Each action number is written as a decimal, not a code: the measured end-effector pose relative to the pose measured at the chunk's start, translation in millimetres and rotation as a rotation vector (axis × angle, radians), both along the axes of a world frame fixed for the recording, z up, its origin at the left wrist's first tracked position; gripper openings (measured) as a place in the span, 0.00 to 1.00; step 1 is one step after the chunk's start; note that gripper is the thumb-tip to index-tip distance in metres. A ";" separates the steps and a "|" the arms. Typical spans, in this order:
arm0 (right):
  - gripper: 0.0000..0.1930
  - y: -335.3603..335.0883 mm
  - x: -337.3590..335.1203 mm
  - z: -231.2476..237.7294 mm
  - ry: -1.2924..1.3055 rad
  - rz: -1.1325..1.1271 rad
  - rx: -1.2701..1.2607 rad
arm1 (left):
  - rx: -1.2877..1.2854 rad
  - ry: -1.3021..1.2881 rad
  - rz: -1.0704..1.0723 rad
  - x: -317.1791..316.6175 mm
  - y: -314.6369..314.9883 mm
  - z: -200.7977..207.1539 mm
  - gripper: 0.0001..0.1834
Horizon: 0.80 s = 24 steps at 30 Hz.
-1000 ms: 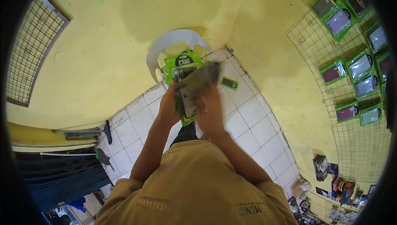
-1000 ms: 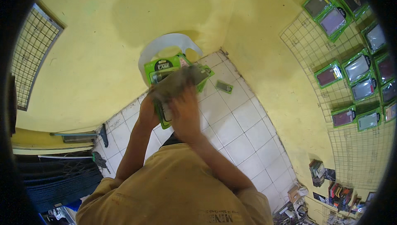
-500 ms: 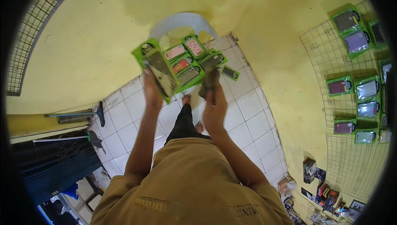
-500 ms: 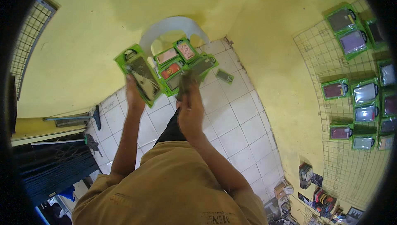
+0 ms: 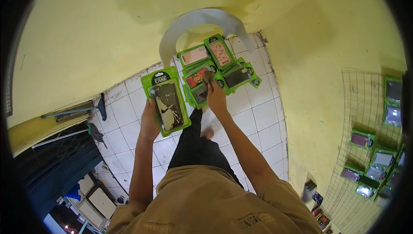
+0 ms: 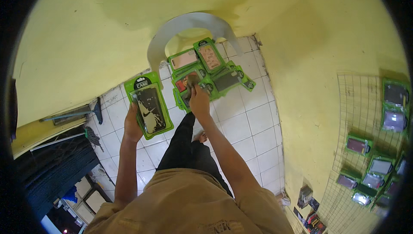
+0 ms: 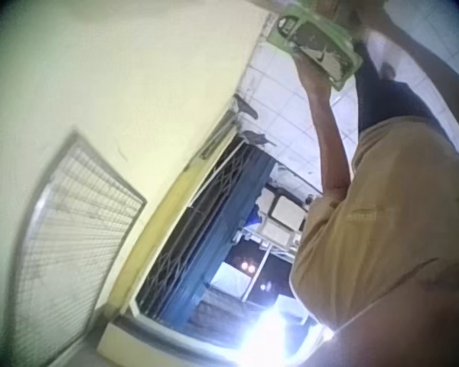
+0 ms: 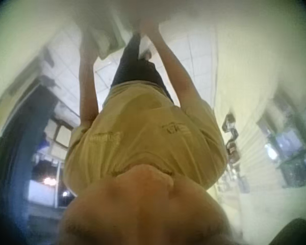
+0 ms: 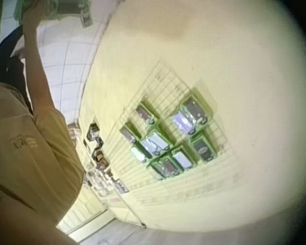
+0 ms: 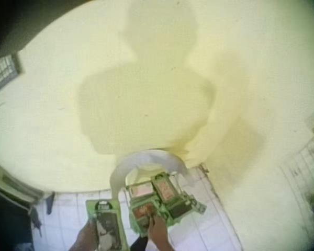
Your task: The person picks up packaged phone cases from a white plastic chair, wipes each package with a dark cloth, and hangs them on a wall-mounted wire grid display. The person handles multiple cases one at a time, repeating the wipe-and-hang sequence.
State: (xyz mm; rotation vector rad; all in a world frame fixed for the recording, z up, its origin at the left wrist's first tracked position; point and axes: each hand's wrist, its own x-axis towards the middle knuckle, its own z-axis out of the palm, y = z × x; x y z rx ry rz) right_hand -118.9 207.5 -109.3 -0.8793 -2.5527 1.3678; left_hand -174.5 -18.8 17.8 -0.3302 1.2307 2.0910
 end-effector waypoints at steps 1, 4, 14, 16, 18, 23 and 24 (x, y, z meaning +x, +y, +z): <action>0.15 5.0 -16.1 -15.9 0.044 0.013 0.030 | -0.039 -0.009 -0.023 -5.5 2.7 -5.0 0.26; 0.22 10.5 -55.2 -59.0 -0.042 0.118 0.194 | -0.087 -0.024 -0.034 -10.3 10.3 -23.3 0.25; 0.27 -3.7 -21.3 -101.3 -0.298 0.264 0.347 | -0.245 -0.181 -0.116 -17.4 12.7 -58.4 0.22; 0.24 -16.3 7.5 -72.9 -0.259 0.141 0.172 | -0.243 -0.156 -0.223 -26.2 14.8 -58.1 0.23; 0.22 -24.3 36.8 -36.4 -0.160 -0.010 0.003 | -0.256 -0.127 -0.340 -38.0 18.9 -55.9 0.23; 0.22 -56.5 58.4 62.8 0.054 -0.389 -0.451 | -0.106 -0.038 -0.672 -74.9 26.9 -35.3 0.24; 0.22 -64.6 54.0 84.1 0.115 -0.439 -0.491 | -0.024 0.084 -0.727 -81.5 27.3 -26.5 0.26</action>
